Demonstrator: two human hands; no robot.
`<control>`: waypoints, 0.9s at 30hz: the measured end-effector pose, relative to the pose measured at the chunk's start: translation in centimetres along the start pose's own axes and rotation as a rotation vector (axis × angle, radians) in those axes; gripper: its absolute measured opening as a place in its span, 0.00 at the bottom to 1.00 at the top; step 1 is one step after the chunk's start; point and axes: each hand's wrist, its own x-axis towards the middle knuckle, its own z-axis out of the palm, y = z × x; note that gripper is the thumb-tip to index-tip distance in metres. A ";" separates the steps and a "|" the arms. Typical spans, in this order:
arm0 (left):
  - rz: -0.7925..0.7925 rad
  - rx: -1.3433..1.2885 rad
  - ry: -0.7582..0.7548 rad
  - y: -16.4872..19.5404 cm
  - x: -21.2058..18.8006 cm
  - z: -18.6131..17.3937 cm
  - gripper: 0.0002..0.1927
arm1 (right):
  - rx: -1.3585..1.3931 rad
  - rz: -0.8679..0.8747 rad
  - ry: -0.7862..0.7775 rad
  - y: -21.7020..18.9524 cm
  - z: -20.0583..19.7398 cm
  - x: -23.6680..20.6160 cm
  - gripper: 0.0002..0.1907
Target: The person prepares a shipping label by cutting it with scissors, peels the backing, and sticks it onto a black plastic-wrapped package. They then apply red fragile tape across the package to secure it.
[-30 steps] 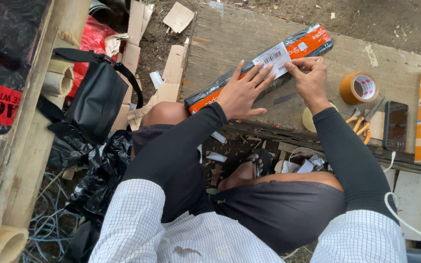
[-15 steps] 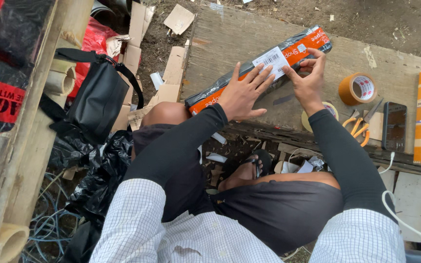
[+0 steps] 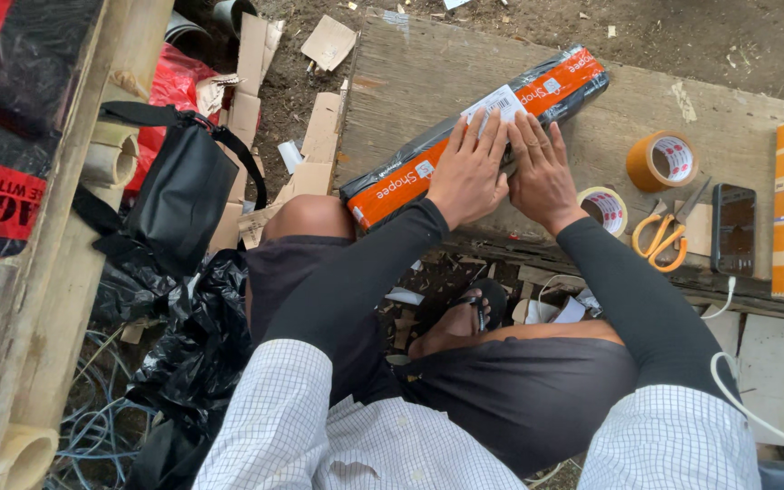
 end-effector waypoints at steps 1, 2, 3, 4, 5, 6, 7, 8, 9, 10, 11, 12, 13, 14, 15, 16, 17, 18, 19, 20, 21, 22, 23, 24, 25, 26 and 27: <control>-0.017 0.007 -0.007 0.2 0.2 0.2 0.43 | -0.001 0.004 0.008 -0.2 -0.1 0.0 0.35; -0.045 -0.009 0.001 0.3 0.3 0.4 0.43 | -0.003 0.007 0.018 -0.3 -0.2 0.1 0.36; -0.073 -0.026 0.010 0.4 0.5 0.5 0.43 | -0.035 0.010 -0.002 -0.4 -0.4 0.3 0.35; -0.101 -0.043 0.019 0.5 0.7 0.7 0.43 | -0.067 0.012 -0.023 -0.3 -0.6 0.5 0.35; -0.098 -0.019 0.013 0.6 0.8 0.8 0.43 | -0.098 0.016 -0.044 -0.3 -0.8 0.7 0.34; -0.094 0.007 0.007 0.7 0.8 0.9 0.43 | -0.071 0.018 -0.045 -0.1 -1.1 1.0 0.35; -0.091 0.036 0.000 0.7 0.8 0.9 0.43 | -0.042 0.018 -0.044 0.0 -1.2 1.4 0.35; -0.095 0.037 -0.012 0.6 0.8 1.0 0.43 | -0.013 0.018 -0.043 0.1 -1.3 1.7 0.35; -0.100 0.039 -0.023 0.6 0.7 0.9 0.44 | -0.030 0.024 -0.047 0.2 -1.4 2.0 0.35; -0.107 0.040 -0.034 0.6 0.7 0.9 0.44 | -0.045 0.029 -0.051 0.3 -1.4 2.3 0.35; -0.104 0.048 -0.038 0.6 0.6 0.8 0.44 | -0.061 0.034 -0.057 0.3 -1.4 2.5 0.34; -0.100 0.056 -0.041 0.7 0.6 0.6 0.44 | -0.058 0.032 -0.049 0.3 -1.4 2.7 0.34; -0.094 0.066 -0.044 0.8 0.6 0.5 0.45 | -0.057 0.032 -0.040 0.2 -1.3 2.8 0.34; -0.095 0.040 -0.032 0.8 0.6 0.4 0.44 | -0.058 0.034 -0.030 0.2 -1.3 2.8 0.34; -0.096 0.014 -0.020 1.0 0.6 0.3 0.44 | -0.039 0.035 -0.032 0.2 -1.3 2.8 0.36; -0.098 -0.012 -0.008 0.9 0.6 0.2 0.44 | -0.020 0.036 -0.035 0.2 -1.4 2.7 0.37; -0.124 -0.063 0.088 0.7 0.6 0.2 0.44 | -0.002 0.036 -0.038 0.3 -1.4 2.7 0.38; -0.151 -0.114 0.184 0.4 0.6 0.2 0.44 | 0.062 0.050 -0.017 0.3 -1.5 2.5 0.41; -0.173 -0.165 0.280 -0.2 0.7 0.3 0.44 | 0.125 0.068 0.008 0.5 -1.6 2.5 0.43; -0.228 -0.238 0.238 -1.0 0.9 0.4 0.41 | 0.189 0.092 0.033 0.6 -1.7 2.4 0.46; -0.285 -0.313 0.187 -2.4 1.1 0.5 0.39 | 0.257 0.126 0.070 0.7 -1.8 2.3 0.45; -0.348 -0.392 0.129 -3.6 1.5 0.6 0.38 | 0.327 0.161 0.101 0.8 -2.0 2.2 0.44; -0.357 -0.422 0.140 -4.6 2.1 0.8 0.32 | 0.396 0.193 0.133 0.8 -2.1 2.2 0.43; -0.363 -0.447 0.160 -5.8 3.0 1.0 0.26 | 0.445 0.224 0.130 0.8 -2.2 2.1 0.43; -0.363 -0.471 0.184 -6.6 3.9 1.1 0.22 | 0.490 0.253 0.133 0.8 -2.3 2.2 0.42; -0.370 -0.522 0.104 -7.1 4.9 1.3 0.18 | 0.535 0.283 0.136 0.8 -2.4 2.2 0.42; -0.378 -0.574 0.022 -7.4 5.9 1.4 0.17 | 0.542 0.303 0.148 0.9 -2.5 2.3 0.41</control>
